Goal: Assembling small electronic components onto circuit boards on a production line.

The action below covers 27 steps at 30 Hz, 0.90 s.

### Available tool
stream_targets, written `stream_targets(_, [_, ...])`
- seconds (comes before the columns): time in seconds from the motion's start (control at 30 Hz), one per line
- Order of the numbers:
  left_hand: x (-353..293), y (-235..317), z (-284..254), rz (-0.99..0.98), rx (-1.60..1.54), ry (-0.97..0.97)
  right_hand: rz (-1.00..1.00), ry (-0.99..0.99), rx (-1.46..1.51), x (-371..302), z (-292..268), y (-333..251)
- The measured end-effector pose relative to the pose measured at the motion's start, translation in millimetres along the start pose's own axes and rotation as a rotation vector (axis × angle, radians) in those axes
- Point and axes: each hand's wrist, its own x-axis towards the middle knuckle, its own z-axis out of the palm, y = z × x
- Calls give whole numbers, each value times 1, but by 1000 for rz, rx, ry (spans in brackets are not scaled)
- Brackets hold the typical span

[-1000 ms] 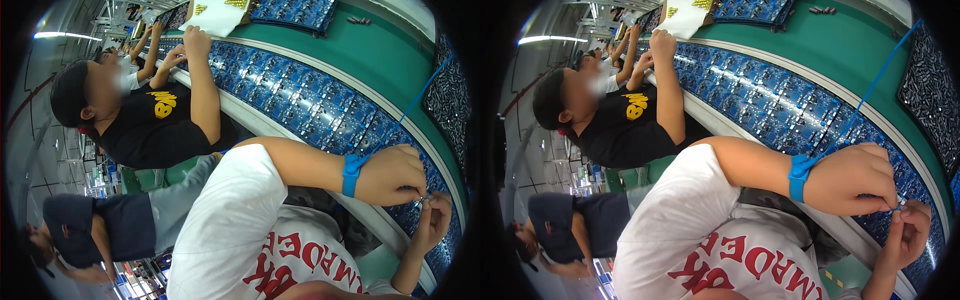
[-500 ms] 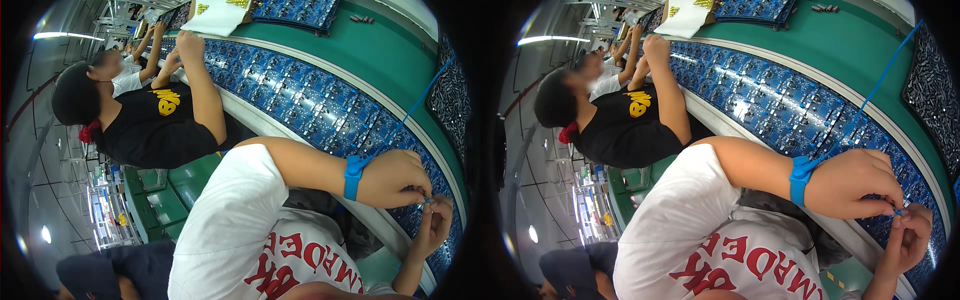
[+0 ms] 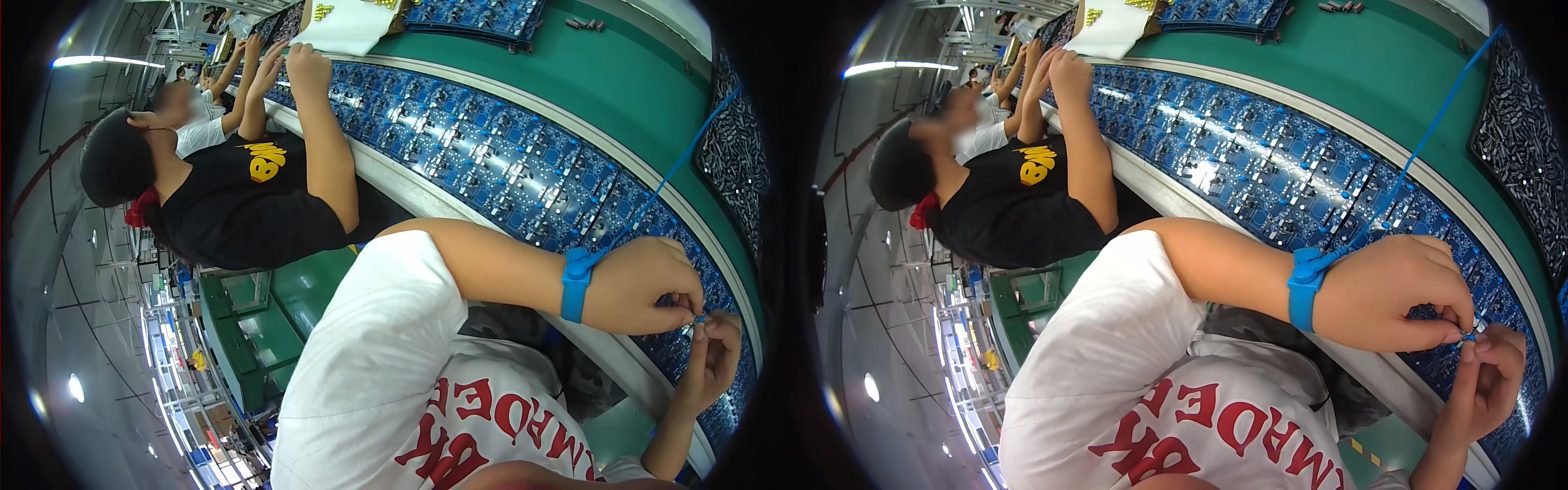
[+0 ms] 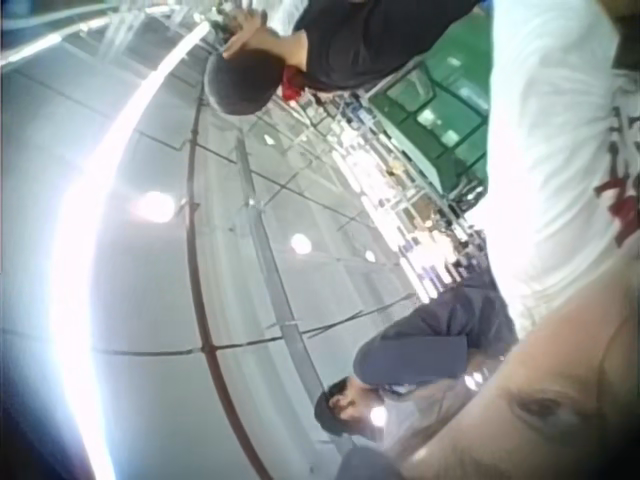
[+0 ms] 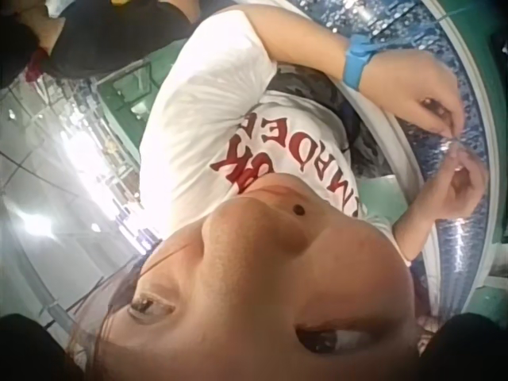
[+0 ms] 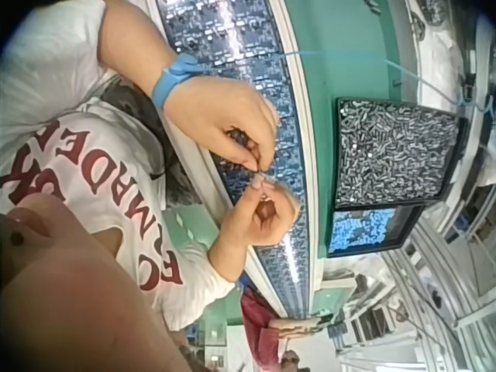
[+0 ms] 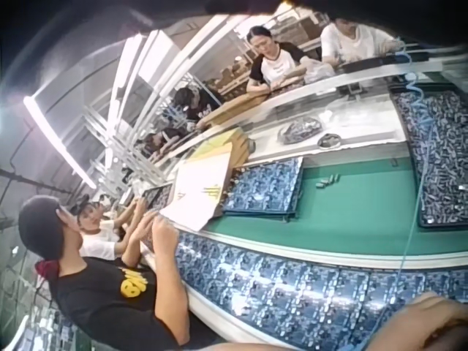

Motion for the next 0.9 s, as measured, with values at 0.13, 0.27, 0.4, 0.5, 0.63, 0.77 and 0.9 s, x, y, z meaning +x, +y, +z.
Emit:
stream_targets(0.13, [1,0,1,9,-2,0,-19,-6,-21,-1,-3,0])
stream_targets(0.27, [0,1,0,3,2,5,-18,-23,-12,-1,-1,0])
stream_targets(0.4, [-1,2,-2,-8,15,4,-10,-35,-4,0,0,2])
stream_targets(0.5, [-1,2,-5,-6,18,0,-3,-27,-17,2,5,1])
stream_targets(0.63, [4,8,-3,-3,21,-32,3,33,-30,2,2,-9])
stream_targets(0.77, [3,5,-9,-46,82,-76,-32,5,-84,18,9,-13])
stream_targets(0.9, [4,16,-24,-153,117,-186,-75,-14,-63,35,17,-25])
